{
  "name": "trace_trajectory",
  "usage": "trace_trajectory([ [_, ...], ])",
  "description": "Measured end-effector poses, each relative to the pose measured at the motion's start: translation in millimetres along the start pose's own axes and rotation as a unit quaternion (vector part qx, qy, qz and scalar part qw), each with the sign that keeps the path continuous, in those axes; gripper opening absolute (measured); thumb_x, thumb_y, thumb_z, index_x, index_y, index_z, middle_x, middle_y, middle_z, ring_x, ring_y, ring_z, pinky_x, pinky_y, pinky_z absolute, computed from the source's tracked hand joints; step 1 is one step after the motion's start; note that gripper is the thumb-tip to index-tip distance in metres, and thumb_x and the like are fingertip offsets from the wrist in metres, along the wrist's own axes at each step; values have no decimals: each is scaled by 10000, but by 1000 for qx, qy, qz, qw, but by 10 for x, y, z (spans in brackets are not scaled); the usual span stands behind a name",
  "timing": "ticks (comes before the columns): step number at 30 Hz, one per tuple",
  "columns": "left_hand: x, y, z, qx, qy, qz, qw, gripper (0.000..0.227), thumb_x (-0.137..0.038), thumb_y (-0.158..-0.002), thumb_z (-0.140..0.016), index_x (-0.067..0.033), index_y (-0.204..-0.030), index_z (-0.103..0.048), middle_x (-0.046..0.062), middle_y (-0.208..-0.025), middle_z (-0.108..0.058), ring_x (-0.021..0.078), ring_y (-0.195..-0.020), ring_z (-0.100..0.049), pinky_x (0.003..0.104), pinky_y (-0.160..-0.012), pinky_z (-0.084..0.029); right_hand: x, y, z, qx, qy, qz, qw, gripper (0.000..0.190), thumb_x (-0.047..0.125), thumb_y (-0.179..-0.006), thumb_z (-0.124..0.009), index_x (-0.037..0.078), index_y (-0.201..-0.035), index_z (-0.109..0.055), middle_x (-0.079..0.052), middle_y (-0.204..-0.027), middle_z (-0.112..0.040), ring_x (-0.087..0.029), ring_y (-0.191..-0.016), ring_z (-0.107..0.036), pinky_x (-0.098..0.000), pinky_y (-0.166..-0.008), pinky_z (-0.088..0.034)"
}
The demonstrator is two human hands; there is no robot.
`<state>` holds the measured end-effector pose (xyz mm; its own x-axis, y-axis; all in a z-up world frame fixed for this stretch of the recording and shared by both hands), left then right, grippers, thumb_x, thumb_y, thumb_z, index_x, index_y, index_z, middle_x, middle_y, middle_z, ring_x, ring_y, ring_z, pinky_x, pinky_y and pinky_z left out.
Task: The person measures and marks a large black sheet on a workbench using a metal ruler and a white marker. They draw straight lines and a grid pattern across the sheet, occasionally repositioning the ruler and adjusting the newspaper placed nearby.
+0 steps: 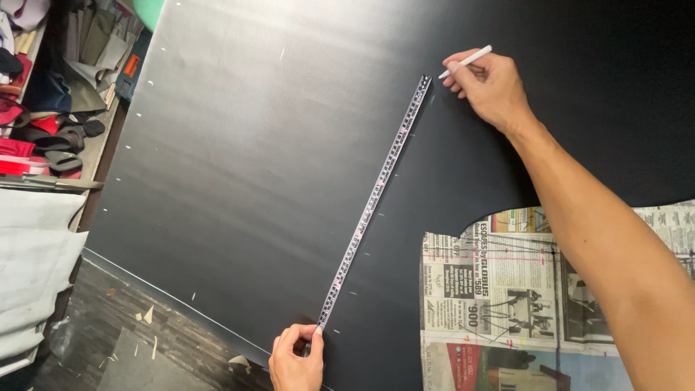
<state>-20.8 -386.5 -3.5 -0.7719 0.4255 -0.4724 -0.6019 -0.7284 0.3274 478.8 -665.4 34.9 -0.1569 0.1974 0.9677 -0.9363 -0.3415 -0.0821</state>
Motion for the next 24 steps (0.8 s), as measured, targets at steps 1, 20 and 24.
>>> trace_trajectory([
  [1, 2, 0, 8, -4, 1, -4, 1000, 54, -183, -787, -796, -139, -803, -769, -38, -691, -677, 133, -723, -643, 317, -662, -548, -9, -10, -24, 6, 9, 0, 1000, 200, 162, -1067, -633, 11, -1167, -718, -32, -975, -746, -73, -877, -698, -228, -751, -551],
  [20, 2, 3, 15, 9, -14, 21, 1000, 59, -184, -777, -809, -136, -795, -777, -37, -688, -678, 128, -713, -645, 311, -654, -544, -6, -72, -65, 5, 150, -6, 989, 167, 220, -1012, -700, 90, -1068, -791, 5, -892, -760, -56, -766, -654, -239, -715, -519],
  [24, 74, -21, -39, 8, -3, 32, 999, 43, -165, -772, -811, -134, -765, -783, -45, -683, -687, 116, -698, -648, 298, -624, -550, 21, -99, -70, -4, 154, 1, 988, 179, 226, -1001, -704, 83, -1065, -789, -7, -870, -758, -72, -732, -651, -248, -689, -517],
])
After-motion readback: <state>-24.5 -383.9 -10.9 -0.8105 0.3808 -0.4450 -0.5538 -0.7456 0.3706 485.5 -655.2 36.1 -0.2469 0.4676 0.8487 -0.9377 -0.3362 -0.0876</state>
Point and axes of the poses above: each hand's wrist, its own y-axis away from the middle knuckle, its own z-axis out of the back of the hand, x = y × z, the point moved 10 cm from there along -y, towards the middle knuckle
